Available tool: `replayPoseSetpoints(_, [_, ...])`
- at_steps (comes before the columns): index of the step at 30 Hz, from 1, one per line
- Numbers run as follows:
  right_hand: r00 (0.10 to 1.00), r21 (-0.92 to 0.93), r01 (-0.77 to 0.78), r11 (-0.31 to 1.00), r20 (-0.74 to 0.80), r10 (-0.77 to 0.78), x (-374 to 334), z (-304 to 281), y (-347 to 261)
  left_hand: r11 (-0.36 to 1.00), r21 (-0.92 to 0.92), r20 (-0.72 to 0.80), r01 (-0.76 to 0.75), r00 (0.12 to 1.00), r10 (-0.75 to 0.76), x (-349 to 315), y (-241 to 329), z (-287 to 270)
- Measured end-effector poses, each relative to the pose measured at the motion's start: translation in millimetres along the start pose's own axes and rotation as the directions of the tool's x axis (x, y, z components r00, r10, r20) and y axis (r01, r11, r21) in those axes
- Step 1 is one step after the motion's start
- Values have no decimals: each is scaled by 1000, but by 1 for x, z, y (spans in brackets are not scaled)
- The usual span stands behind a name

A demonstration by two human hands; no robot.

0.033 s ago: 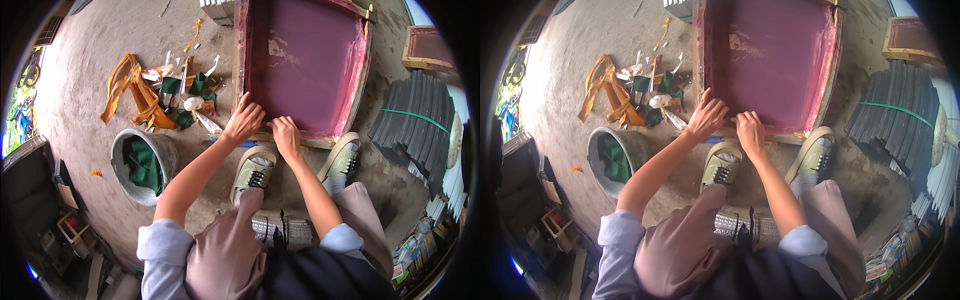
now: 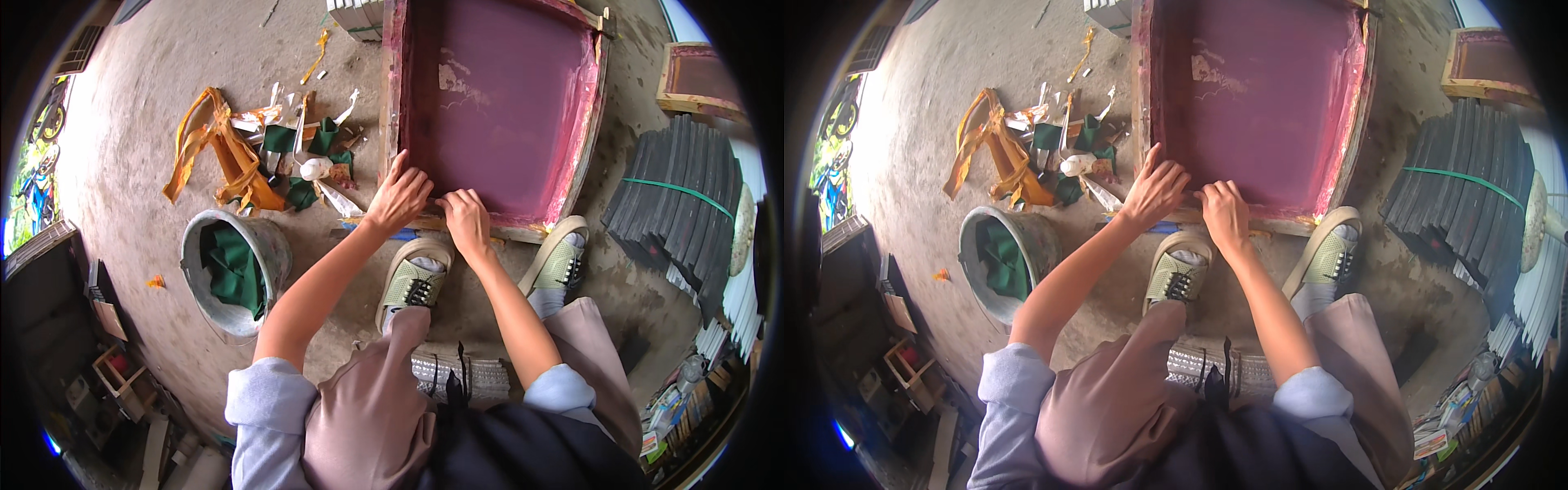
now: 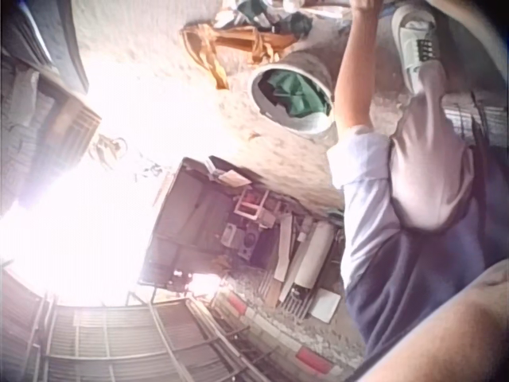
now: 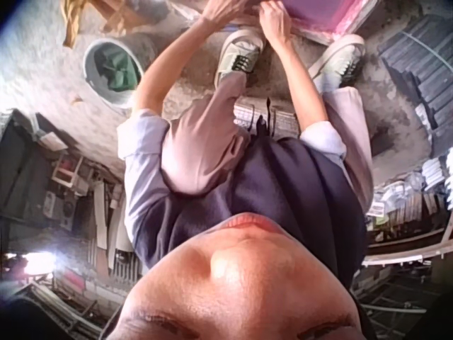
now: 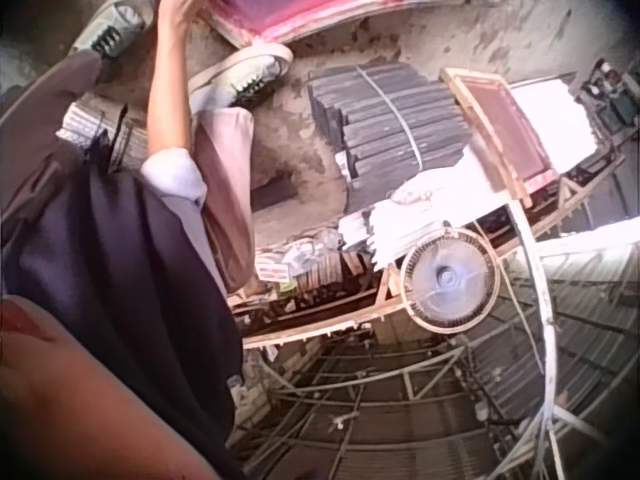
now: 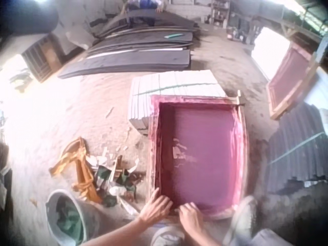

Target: The person places a wooden frame on the floor, then uses a sanding block to smooth the inner edges and corners. They repeatedly rub the frame's interior surfaces with the sanding block, focusing on the corners and sides.

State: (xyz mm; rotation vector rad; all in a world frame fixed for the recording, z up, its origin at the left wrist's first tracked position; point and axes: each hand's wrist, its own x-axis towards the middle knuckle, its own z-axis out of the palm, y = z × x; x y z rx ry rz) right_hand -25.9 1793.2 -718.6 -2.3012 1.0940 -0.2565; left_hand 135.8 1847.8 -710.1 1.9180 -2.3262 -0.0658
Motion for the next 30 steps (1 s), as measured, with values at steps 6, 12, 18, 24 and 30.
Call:
replayPoseSetpoints(6, [999, 55, 30, 998, 24, -31, -2, -3, 1, 997, -22, 121, 70, 990, -67, -3, -1, 9])
replayPoseSetpoints(12, [996, -38, -55, 998, 68, 58, 8, -2, -8, 993, -83, 11, 84, 996, -83, -1, -1, 16])
replayPoseSetpoints(18, [998, -283, 22, 959, 61, -5, 12, 5, -13, 994, -90, 42, 67, 997, -64, 3, -5, 17])
replayPoseSetpoints(24, [985, -296, 112, 949, -93, -145, 9, 7, -12, 984, -156, 37, 86, 996, -81, 3, -8, -4])
replayPoseSetpoints(30, [974, -201, 192, 961, -81, -212, 5, 13, -2, 971, 240, 119, 19, 992, -49, 8, -3, -14])
